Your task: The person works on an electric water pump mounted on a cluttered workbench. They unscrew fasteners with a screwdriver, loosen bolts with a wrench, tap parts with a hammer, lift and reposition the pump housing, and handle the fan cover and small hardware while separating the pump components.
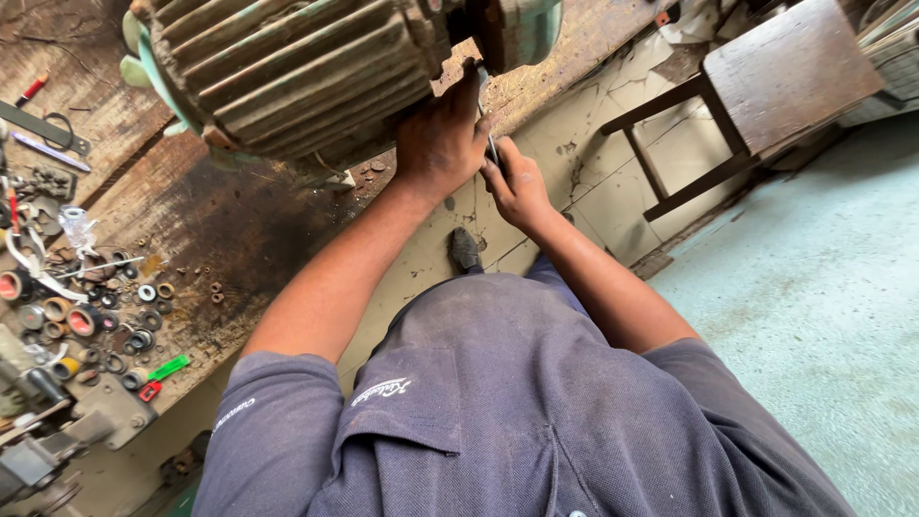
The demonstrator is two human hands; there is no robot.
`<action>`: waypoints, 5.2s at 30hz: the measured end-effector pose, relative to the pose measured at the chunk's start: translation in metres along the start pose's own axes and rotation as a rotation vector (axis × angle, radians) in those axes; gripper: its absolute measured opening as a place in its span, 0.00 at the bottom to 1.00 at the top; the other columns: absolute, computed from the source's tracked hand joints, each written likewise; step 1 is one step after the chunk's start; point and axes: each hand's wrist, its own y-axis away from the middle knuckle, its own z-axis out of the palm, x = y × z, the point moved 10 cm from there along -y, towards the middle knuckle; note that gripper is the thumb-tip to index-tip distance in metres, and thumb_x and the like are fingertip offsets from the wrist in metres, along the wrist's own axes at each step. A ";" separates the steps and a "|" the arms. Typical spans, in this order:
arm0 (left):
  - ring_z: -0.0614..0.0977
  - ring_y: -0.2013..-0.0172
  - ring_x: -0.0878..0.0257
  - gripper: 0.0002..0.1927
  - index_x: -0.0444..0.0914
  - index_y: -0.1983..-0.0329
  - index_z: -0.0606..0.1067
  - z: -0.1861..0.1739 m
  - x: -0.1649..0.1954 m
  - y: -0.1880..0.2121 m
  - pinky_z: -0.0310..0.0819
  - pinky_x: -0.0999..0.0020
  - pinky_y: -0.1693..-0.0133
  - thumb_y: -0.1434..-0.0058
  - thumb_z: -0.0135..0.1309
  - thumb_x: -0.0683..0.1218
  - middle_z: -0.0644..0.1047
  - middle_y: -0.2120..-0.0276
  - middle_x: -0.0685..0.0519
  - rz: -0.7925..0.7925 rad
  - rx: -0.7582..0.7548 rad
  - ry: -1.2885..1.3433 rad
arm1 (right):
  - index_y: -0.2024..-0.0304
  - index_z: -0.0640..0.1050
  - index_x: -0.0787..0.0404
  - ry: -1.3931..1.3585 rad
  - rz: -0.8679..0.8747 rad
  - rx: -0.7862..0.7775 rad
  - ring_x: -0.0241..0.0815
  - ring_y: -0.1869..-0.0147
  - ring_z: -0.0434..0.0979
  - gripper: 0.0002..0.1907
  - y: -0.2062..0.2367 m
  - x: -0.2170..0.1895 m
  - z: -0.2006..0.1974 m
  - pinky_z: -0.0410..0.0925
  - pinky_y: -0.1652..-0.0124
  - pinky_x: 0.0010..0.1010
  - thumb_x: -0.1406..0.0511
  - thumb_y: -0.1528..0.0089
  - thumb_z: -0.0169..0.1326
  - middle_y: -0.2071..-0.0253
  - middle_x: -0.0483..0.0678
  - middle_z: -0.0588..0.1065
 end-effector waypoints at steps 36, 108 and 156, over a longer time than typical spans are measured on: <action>0.82 0.63 0.42 0.13 0.39 0.50 0.79 -0.033 0.025 -0.033 0.77 0.48 0.63 0.37 0.54 0.44 0.81 0.64 0.42 -0.472 0.130 0.028 | 0.50 0.81 0.52 0.939 -0.720 -0.340 0.55 0.47 0.77 0.15 -0.255 -0.045 -0.150 0.68 0.49 0.48 0.56 0.37 0.65 0.53 0.50 0.79; 0.74 0.79 0.67 0.22 0.38 0.56 0.75 0.070 0.016 0.062 0.71 0.70 0.73 0.25 0.42 0.60 0.74 0.79 0.53 -0.698 0.488 1.339 | 0.47 0.69 0.65 0.969 -0.951 -0.661 0.63 0.63 0.78 0.16 -0.069 -0.164 -0.038 0.69 0.66 0.53 0.65 0.33 0.55 0.60 0.61 0.76; 0.73 0.81 0.64 0.32 0.40 0.63 0.74 0.104 0.021 0.087 0.70 0.61 0.74 0.27 0.29 0.67 0.70 0.82 0.56 -0.962 0.244 0.822 | 0.29 0.66 0.27 2.248 -1.453 -1.147 0.37 0.75 0.80 0.36 -0.054 -0.238 0.017 0.74 0.77 0.29 0.33 0.39 0.44 0.73 0.39 0.79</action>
